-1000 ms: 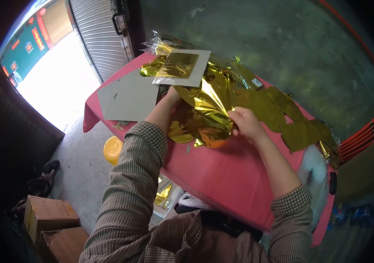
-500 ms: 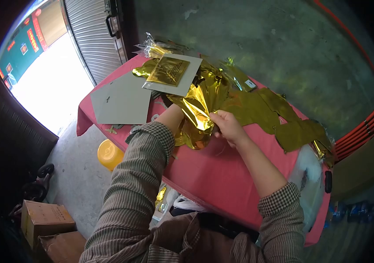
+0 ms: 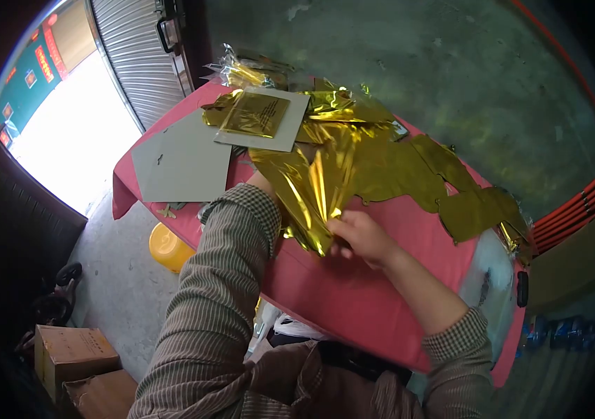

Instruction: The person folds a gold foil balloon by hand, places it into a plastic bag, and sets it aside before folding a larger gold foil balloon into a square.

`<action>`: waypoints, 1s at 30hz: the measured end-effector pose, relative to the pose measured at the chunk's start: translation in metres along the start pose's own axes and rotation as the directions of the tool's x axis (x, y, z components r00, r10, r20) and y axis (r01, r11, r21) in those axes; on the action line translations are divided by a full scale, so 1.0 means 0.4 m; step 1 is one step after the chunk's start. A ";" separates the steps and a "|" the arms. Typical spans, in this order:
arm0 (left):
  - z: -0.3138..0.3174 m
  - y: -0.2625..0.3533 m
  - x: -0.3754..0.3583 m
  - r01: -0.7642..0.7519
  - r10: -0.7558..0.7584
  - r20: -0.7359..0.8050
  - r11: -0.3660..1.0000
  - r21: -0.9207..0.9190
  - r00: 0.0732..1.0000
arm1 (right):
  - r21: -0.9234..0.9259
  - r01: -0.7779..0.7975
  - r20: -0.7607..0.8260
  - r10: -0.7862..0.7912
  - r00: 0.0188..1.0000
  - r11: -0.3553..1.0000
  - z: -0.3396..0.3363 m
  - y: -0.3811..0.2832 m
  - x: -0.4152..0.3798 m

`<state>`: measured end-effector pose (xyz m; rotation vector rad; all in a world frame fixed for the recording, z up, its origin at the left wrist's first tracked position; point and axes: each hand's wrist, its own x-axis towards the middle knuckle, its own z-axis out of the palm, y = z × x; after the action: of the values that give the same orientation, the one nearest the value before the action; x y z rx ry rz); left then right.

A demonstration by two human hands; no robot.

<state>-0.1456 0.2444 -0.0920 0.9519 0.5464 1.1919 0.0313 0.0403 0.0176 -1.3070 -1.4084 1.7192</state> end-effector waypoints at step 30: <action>0.227 0.130 -0.209 0.365 -0.386 -0.096 0.913 -0.180 0.918 | 0.091 -0.218 -0.380 0.236 0.894 0.972 -0.206 0.175 -0.521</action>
<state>-0.1274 0.1396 -0.0106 0.6001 0.6936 0.9340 0.1950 -0.1281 0.0229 -1.7306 -1.0138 1.5081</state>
